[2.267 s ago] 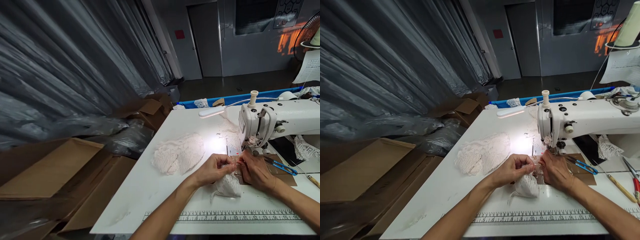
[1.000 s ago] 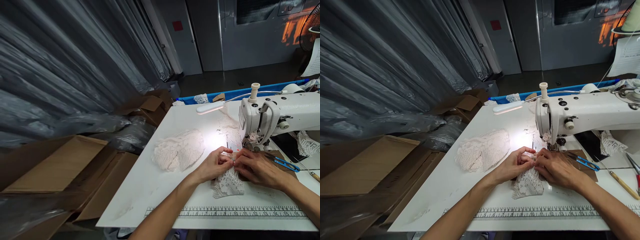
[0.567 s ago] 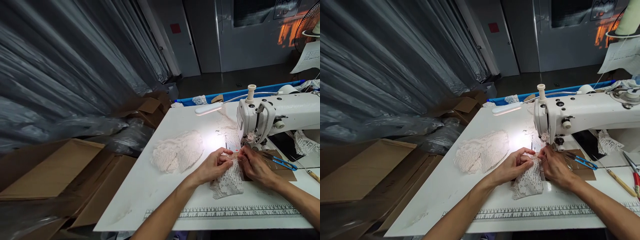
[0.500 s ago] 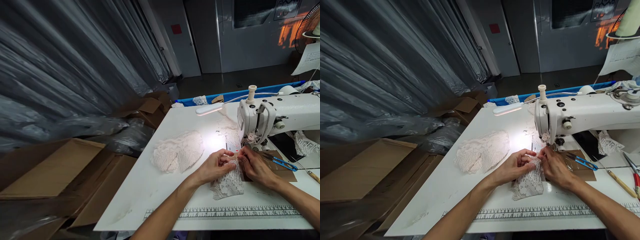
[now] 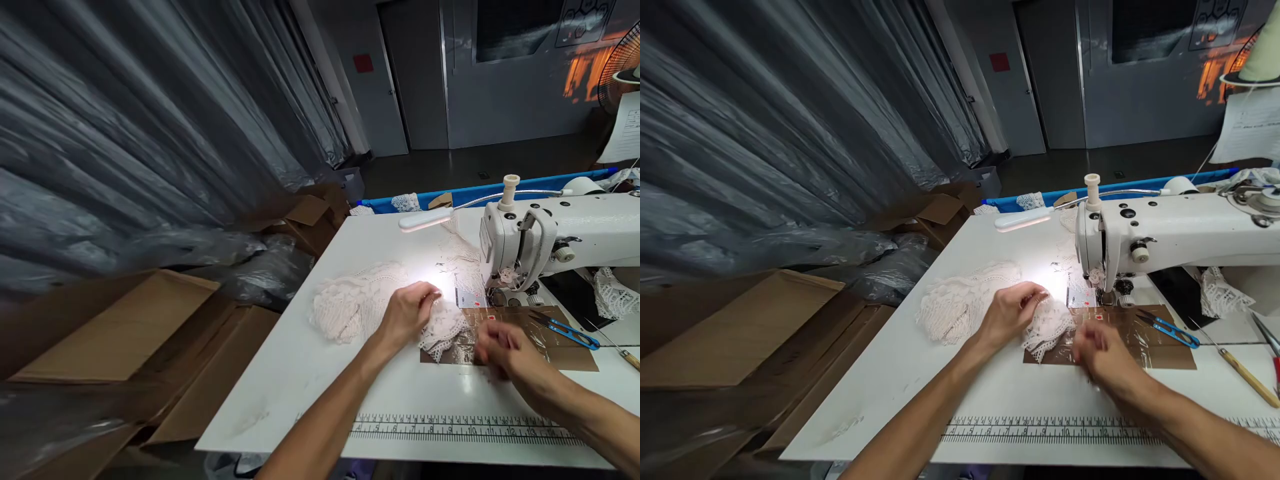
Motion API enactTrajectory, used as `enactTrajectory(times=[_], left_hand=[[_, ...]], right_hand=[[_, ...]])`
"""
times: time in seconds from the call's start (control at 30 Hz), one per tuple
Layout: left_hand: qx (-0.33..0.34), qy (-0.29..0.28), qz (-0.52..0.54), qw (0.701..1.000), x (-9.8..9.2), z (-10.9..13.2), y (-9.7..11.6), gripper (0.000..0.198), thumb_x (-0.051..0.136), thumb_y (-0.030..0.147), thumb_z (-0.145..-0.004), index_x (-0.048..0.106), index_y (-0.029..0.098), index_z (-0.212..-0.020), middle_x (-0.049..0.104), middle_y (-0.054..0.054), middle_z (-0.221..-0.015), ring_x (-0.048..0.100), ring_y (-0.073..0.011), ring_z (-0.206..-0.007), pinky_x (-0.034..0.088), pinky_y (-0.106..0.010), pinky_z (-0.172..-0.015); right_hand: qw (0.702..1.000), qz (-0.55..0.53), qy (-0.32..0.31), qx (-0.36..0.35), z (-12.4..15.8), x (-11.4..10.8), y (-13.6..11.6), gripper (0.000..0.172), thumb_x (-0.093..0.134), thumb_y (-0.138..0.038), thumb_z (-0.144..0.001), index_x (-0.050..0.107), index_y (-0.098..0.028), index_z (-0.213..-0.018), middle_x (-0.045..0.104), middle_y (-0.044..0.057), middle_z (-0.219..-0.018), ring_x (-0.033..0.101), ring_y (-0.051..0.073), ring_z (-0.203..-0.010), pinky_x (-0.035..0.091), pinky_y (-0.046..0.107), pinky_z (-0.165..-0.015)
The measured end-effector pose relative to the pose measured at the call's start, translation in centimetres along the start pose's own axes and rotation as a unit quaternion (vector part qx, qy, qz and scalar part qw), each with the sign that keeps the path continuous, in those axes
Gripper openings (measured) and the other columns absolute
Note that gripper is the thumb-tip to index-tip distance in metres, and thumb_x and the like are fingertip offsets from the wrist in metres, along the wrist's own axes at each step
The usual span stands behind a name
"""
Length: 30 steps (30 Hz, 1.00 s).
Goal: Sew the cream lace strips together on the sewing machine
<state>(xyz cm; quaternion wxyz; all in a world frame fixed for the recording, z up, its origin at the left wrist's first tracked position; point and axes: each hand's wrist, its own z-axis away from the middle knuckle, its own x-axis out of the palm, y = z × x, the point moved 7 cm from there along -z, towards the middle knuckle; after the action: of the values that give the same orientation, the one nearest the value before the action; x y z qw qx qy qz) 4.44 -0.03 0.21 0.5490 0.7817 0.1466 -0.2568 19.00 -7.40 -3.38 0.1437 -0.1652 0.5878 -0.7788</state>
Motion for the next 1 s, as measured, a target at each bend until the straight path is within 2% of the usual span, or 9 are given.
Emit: enactTrajectory(times=[0.1, 0.2, 0.3, 0.4, 0.57, 0.67, 0.77, 0.87, 1.0], left_hand=[[-0.049, 0.013, 0.052, 0.997, -1.0, -0.3, -0.6, 0.021, 0.061, 0.037, -0.080, 0.067, 0.017, -0.084, 0.059, -0.001, -0.065, 0.049, -0.0126, -0.059, 0.037, -0.025, -0.055], [-0.103, -0.066, 0.151, 0.981, 0.6, 0.2, -0.3, 0.039, 0.067, 0.047, -0.074, 0.065, 0.013, -0.094, 0.054, 0.002, -0.062, 0.045, -0.0099, -0.054, 0.034, -0.023, -0.052], [-0.112, -0.110, 0.207, 0.966, 1.9, 0.6, 0.8, 0.043, 0.070, 0.054, -0.071, 0.063, 0.013, -0.081, 0.055, 0.001, -0.065, 0.045, -0.0086, -0.055, 0.034, -0.022, -0.051], [-0.090, -0.133, 0.218, 0.963, 2.2, 0.7, 2.2, 0.045, 0.067, 0.058, -0.074, 0.063, 0.013, -0.075, 0.053, 0.002, -0.061, 0.042, -0.0069, -0.052, 0.032, -0.020, -0.048], [0.045, -0.061, 0.082, 0.994, -0.1, 0.9, 5.5, 0.028, 0.063, 0.040, -0.085, 0.070, 0.014, -0.078, 0.068, -0.004, -0.070, 0.058, -0.0123, -0.062, 0.045, -0.023, -0.055], [0.221, -0.034, 0.018, 0.975, -0.2, 3.1, 8.4, 0.013, 0.061, 0.024, -0.088, 0.072, 0.016, -0.088, 0.073, -0.005, -0.078, 0.066, -0.0135, -0.069, 0.052, -0.024, -0.062], [0.357, -0.125, -0.048, 0.924, 2.1, 6.1, 9.4, 0.022, 0.063, 0.032, -0.088, 0.068, 0.016, -0.103, 0.074, -0.007, -0.090, 0.068, -0.0158, -0.078, 0.056, -0.029, -0.069], [0.360, -0.190, -0.137, 0.903, 3.8, 6.8, 7.6, 0.037, 0.063, 0.044, -0.086, 0.063, 0.016, -0.110, 0.071, -0.011, -0.108, 0.067, -0.0202, -0.091, 0.057, -0.036, -0.076], [0.282, -0.101, -0.261, 0.918, 2.9, 4.3, 4.5, 0.024, 0.048, 0.029, -0.096, 0.060, 0.016, -0.111, 0.067, -0.013, -0.113, 0.066, -0.0224, -0.094, 0.057, -0.040, -0.074]], right_hand=[[0.979, 0.054, -0.180, 0.076, 3.1, 2.2, 0.7, 0.037, 0.063, -0.052, -0.079, 0.045, -0.020, -0.072, 0.040, -0.005, -0.054, 0.029, 0.008, -0.047, 0.020, 0.022, -0.045], [0.966, 0.237, -0.103, -0.005, 3.5, -0.4, -0.2, 0.035, 0.052, -0.054, -0.086, 0.049, -0.020, -0.076, 0.043, -0.002, -0.059, 0.036, 0.011, -0.053, 0.026, 0.023, -0.048], [0.940, 0.331, 0.004, -0.086, 2.5, -3.2, -1.8, 0.031, 0.049, -0.050, -0.087, 0.053, -0.020, -0.081, 0.048, -0.001, -0.060, 0.041, 0.014, -0.054, 0.030, 0.025, -0.050], [0.937, 0.330, 0.002, -0.116, 1.2, -3.4, -2.7, 0.033, 0.059, -0.041, -0.083, 0.054, -0.018, -0.107, 0.052, -0.003, -0.062, 0.047, 0.014, -0.054, 0.034, 0.025, -0.052], [0.941, 0.318, -0.015, -0.113, -1.3, -1.6, -3.0, 0.019, 0.051, -0.029, -0.087, 0.059, -0.015, -0.075, 0.050, -0.003, -0.057, 0.047, 0.011, -0.051, 0.033, 0.023, -0.050], [0.937, 0.321, 0.026, -0.134, -1.7, -2.2, -3.2, 0.024, 0.044, -0.020, -0.087, 0.066, -0.014, -0.095, 0.057, -0.001, -0.059, 0.055, 0.013, -0.052, 0.040, 0.024, -0.053], [0.888, 0.420, 0.040, -0.181, -0.9, -4.0, -3.2, 0.039, 0.047, -0.020, -0.086, 0.060, -0.016, -0.123, 0.067, 0.003, -0.071, 0.062, 0.016, -0.062, 0.047, 0.026, -0.059], [0.824, 0.517, 0.081, -0.216, 0.5, -6.6, -3.2, 0.038, 0.043, -0.025, -0.091, 0.061, -0.018, -0.124, 0.071, 0.008, -0.090, 0.067, 0.020, -0.075, 0.053, 0.031, -0.066], [0.744, 0.581, 0.144, -0.298, 3.3, -7.5, -4.8, 0.036, 0.035, -0.020, -0.094, 0.066, -0.016, -0.112, 0.068, 0.011, -0.097, 0.067, 0.020, -0.075, 0.057, 0.031, -0.065]])
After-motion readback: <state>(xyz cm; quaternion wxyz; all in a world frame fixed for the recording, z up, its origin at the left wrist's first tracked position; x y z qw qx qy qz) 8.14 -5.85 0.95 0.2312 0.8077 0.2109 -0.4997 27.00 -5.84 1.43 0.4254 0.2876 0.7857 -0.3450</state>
